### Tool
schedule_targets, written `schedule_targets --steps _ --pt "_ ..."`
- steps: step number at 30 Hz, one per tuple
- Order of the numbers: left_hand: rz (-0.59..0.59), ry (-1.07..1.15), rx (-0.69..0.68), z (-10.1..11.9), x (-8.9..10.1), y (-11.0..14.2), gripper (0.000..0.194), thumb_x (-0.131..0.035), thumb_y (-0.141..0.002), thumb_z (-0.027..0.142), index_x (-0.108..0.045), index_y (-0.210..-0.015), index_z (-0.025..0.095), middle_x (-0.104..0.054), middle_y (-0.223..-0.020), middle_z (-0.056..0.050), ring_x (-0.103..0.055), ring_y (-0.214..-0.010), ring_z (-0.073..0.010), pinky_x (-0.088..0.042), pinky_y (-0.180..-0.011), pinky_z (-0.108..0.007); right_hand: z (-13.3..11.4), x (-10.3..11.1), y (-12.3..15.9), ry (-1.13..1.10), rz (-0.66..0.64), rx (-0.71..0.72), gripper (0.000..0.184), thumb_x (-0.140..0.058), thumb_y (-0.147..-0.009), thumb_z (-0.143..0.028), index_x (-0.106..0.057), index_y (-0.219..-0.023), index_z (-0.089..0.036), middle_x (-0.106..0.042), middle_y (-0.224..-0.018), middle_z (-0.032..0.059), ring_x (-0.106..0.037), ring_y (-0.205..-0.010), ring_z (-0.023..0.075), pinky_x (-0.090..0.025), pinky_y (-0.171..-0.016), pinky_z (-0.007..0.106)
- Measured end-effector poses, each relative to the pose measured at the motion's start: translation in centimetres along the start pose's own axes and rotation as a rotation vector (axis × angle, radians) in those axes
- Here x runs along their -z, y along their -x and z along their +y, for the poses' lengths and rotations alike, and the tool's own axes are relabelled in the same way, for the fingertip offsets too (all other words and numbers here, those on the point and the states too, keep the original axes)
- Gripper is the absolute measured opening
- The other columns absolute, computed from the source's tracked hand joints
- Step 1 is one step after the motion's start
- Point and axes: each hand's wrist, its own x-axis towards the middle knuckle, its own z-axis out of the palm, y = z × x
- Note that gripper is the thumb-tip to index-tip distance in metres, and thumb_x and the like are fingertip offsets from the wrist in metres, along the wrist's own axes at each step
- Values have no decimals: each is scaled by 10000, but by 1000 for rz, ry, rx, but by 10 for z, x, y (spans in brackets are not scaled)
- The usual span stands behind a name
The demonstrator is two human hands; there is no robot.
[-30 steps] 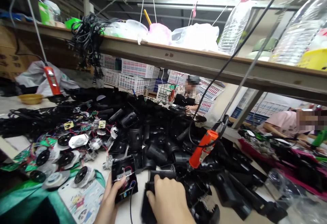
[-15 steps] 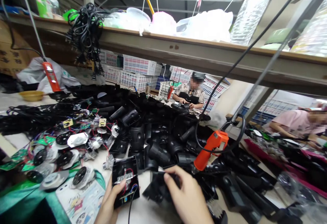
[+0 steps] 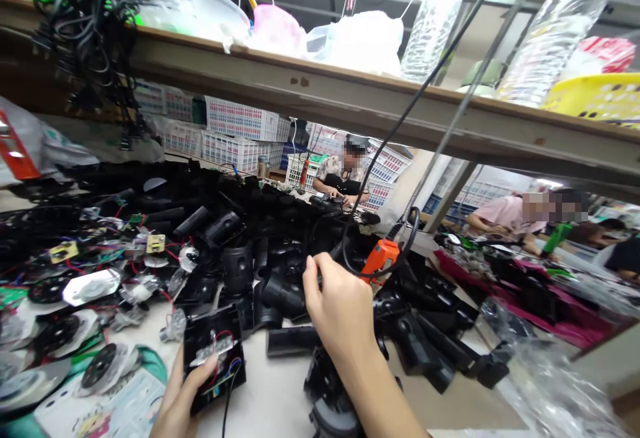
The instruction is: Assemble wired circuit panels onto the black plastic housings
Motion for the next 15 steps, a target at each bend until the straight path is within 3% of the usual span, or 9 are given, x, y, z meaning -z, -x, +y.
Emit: schedule_targets --steps 2,3,4,7,11,13,15 --pt "-14 12 1 -3 -2 -1 685 -733 -715 494 -559 -1353 315 -701 -1247 -63 -594 -1280 -389 -341 -1198 -594 3 -1 -5 -108 368 217 333 -425 -1061 -258 -631 -807 -195 -639 -594 1 -555 -495 142 -345 -558 294" --pt "-19 24 2 -4 -2 -1 677 -732 -711 488 -564 -1342 309 -703 -1235 -63 -600 -1270 -389 -344 -1195 -594 2 -4 -10 -137 457 318 349 -421 -1050 -234 -624 -768 -193 -637 -584 4 -534 -487 138 -348 -572 301" --pt "-21 34 0 -5 -3 -2 672 -736 -704 481 -570 -1329 299 -704 -1228 -64 -600 -1269 -390 -342 -1199 -586 -2 -8 -17 -143 461 397 381 -399 -1045 -229 -614 -731 -199 -643 -586 10 -534 -497 140 -350 -587 309" --pt "-3 21 -24 -6 -3 -4 657 -729 -700 468 -577 -1308 270 -699 -1235 -69 -577 -1293 -384 -326 -1221 -538 -19 -23 -48 -127 278 517 442 -364 -1037 -276 -584 -658 -215 -647 -585 21 -571 -542 157 -332 -608 326" --pt "14 -6 -27 -3 0 -8 701 -693 -732 461 -519 -1388 287 -687 -1275 -64 -562 -1320 -362 -335 -1218 -529 -39 -23 -79 -114 -12 519 296 -485 -1035 -265 -639 -791 -198 -718 -734 21 -655 -659 168 -299 -598 306" --pt "19 -1 -3 -1 1 -8 723 -709 -723 459 -510 -1400 303 -688 -1266 -61 -595 -1280 -363 -358 -1198 -546 -43 -11 -72 -125 -134 465 209 -518 -1042 -255 -662 -900 -201 -744 -839 14 -690 -742 170 -325 -600 280" --pt "15 9 18 1 0 -6 725 -712 -721 471 -507 -1398 313 -695 -1243 -61 -618 -1244 -364 -385 -1172 -558 -42 2 -46 -137 -238 428 143 -552 -1030 -251 -665 -955 -205 -738 -875 7 -701 -787 172 -378 -624 262"
